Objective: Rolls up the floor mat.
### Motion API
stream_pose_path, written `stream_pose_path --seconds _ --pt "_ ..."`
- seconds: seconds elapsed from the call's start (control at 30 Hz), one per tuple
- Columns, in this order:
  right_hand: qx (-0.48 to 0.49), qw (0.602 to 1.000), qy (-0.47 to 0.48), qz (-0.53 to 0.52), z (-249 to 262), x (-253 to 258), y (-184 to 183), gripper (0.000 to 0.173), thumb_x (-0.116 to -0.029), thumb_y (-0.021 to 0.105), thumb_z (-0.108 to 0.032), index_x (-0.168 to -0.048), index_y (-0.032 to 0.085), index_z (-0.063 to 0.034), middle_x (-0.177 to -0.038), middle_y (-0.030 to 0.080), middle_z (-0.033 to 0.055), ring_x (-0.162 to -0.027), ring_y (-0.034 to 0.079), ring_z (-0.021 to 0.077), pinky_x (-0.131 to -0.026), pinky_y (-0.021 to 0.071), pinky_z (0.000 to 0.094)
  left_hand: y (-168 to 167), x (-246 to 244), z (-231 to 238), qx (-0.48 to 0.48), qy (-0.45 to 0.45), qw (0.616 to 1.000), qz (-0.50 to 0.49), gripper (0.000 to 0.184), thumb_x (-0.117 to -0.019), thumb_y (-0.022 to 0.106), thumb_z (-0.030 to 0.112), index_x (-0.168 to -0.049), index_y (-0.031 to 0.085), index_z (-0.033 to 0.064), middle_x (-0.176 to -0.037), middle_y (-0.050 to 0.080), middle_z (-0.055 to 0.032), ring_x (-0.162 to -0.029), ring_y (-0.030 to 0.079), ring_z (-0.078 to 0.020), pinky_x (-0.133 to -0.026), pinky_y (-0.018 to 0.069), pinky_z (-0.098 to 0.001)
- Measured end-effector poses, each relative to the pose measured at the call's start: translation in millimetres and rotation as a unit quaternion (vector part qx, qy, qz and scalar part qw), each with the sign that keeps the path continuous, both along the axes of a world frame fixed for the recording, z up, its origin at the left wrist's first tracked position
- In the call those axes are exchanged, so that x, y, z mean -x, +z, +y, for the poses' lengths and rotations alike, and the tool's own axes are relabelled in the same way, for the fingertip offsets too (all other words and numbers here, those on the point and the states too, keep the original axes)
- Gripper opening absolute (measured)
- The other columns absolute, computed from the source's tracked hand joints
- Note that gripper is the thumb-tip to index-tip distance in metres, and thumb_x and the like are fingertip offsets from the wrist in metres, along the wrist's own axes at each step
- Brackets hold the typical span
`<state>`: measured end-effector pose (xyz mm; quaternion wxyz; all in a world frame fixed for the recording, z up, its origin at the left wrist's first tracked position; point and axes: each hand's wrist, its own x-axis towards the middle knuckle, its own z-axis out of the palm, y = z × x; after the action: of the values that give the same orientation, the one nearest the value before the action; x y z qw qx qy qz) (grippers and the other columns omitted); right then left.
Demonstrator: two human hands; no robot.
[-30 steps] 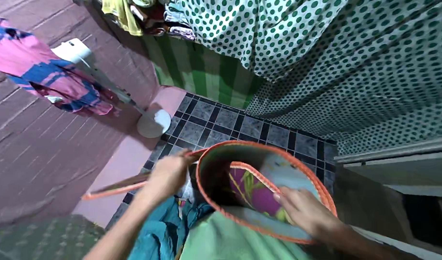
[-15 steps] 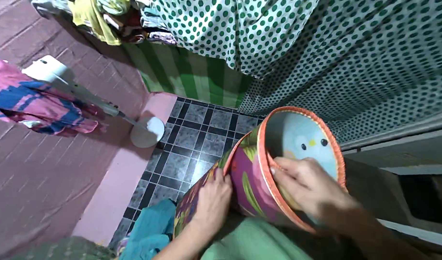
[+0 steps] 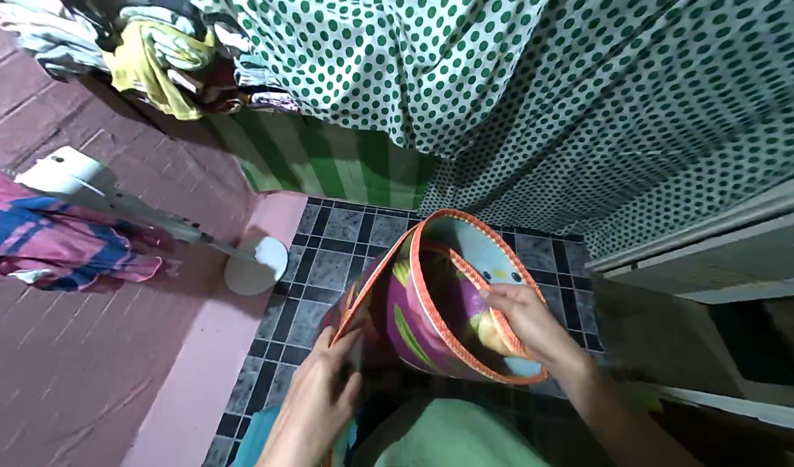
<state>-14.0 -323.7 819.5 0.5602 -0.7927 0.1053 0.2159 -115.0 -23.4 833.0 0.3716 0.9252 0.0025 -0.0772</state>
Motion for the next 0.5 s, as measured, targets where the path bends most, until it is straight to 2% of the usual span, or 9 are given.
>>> stream_pose_path --seconds 0.07,0.13,0.17,0.23,0.27,0.33,0.4,0.43,0.5 --pt "0.011 1.0 -0.003 0.015 19.9 3.4 -19.9 0.026 -0.106 0.053 -0.016 -0.097 0.069 0.0022 -0.084 0.066 0.0125 -0.077 0.063 0.0202 -0.075 0.0534 0.0411 1.3 0.8 -6.7 -0.014 -0.015 0.999 0.05 0.051 -0.085 0.066 0.009 -0.135 0.064 0.0046 -0.132 0.059 -0.0244 -0.102 0.068 -0.0358 -0.085 0.0571 -0.0553" --pt "0.01 0.999 0.026 0.015 57.7 16.5 -20.1 0.024 -0.1036 0.053 -0.014 -0.11 0.07 0.0007 -0.097 0.07 0.0127 -0.091 0.067 0.0198 -0.087 0.0548 0.042 8.8 -3.6 -40.4 -0.035 -0.027 0.995 0.093 0.05 -0.0891 0.068 0.008 -0.138 0.061 0.0028 -0.141 0.053 -0.0285 -0.106 0.066 -0.0418 -0.09 0.0549 -0.0586" --pt "-0.012 1.0 0.02 -0.012 75.5 22.1 -12.7 0.021 -0.1021 0.056 -0.015 -0.109 0.071 -0.0024 -0.096 0.072 0.0088 -0.091 0.069 0.0151 -0.087 0.0574 0.0375 9.5 -5.4 -57.8 -0.057 -0.024 0.995 0.075 0.048 -0.0882 0.067 0.008 -0.136 0.063 0.0038 -0.139 0.054 -0.0277 -0.099 0.069 -0.039 -0.084 0.059 -0.054" --pt "-0.069 0.996 -0.029 -0.048 90.3 23.1 -3.8 0.018 -0.1014 0.056 -0.009 -0.105 0.072 -0.0025 -0.087 0.072 0.0073 -0.081 0.069 0.0134 -0.078 0.059 0.0353 -0.5 -8.0 -75.1 -0.097 -0.01 0.995 0.011 0.041 -0.0846 0.066 0.004 -0.126 0.069 0.0034 -0.129 0.058 -0.0262 -0.086 0.071 -0.0339 -0.072 0.0615 -0.0459" --pt "-0.098 0.991 -0.066 -0.057 89.9 18.2 -1.7 0.019 -0.1024 0.053 -0.007 -0.102 0.072 -0.0016 -0.082 0.071 0.0075 -0.074 0.068 0.0139 -0.071 0.0586 0.0349 -8.7 -12.3 -73.0 -0.107 -0.013 0.994 0.007 0.039 -0.0854 0.065 0.004 -0.124 0.07 0.0048 -0.127 0.059 -0.0253 -0.085 0.071 -0.0335 -0.071 0.0616 -0.0457" --pt "-0.142 0.979 -0.12 -0.083 84.3 11.8 1.3 0.023 -0.1037 0.048 -0.003 -0.1 0.07 0.0003 -0.081 0.07 0.0085 -0.071 0.067 0.0146 -0.067 0.0581 0.0346 -27.8 -21.2 -59.9 -0.112 -0.033 0.992 0.048 0.036 -0.0896 0.064 0.003 -0.125 0.069 0.0045 -0.129 0.058 -0.0257 -0.088 0.071 -0.0366 -0.074 0.0611 -0.0499" --pt "-0.159 0.973 -0.138 -0.091 84.8 11.2 2.5 0.022 -0.1042 0.046 -0.003 -0.101 0.068 0.0005 -0.087 0.07 0.0092 -0.079 0.069 0.0147 -0.073 0.0587 0.0348 -34.7 -28.8 -41.5 -0.056 -0.051 0.992 0.097 0.043 -0.0914 0.061 0.008 -0.134 0.063 0.0044 -0.139 0.052 -0.0275 -0.1 0.069 -0.0405 -0.082 0.0589 -0.0555" --pt "-0.169 0.973 -0.14 -0.069 88.5 13.4 3.0 0.022 -0.105 0.046 -0.003 -0.107 0.067 0.0009 -0.095 0.071 0.0105 -0.087 0.069 0.0155 -0.08 0.0586 0.0357 -32.2 -31.3 -30.9 -0.006 -0.057 0.993 0.1 0.049 -0.0915 0.061 0.016 -0.139 0.06 0.0054 -0.144 0.049 -0.028 -0.111 0.065 -0.0419 -0.088 0.0562 -0.0585" --pt "-0.182 0.97 -0.162 0.004 100.2 21.2 2.3 0.024 -0.1067 0.045 -0.005 -0.121 0.063 0.0009 -0.108 0.069 0.0138 -0.099 0.068 0.0189 -0.087 0.0572 0.0387 -18.2 -29.5 -20.6 0.062 -0.058 0.993 0.083 0.068 -0.0899 0.059 0.05 -0.147 0.055 0.0132 -0.153 0.043 -0.0236 -0.13 0.056 -0.0353 -0.099 0.0522 -0.0565"
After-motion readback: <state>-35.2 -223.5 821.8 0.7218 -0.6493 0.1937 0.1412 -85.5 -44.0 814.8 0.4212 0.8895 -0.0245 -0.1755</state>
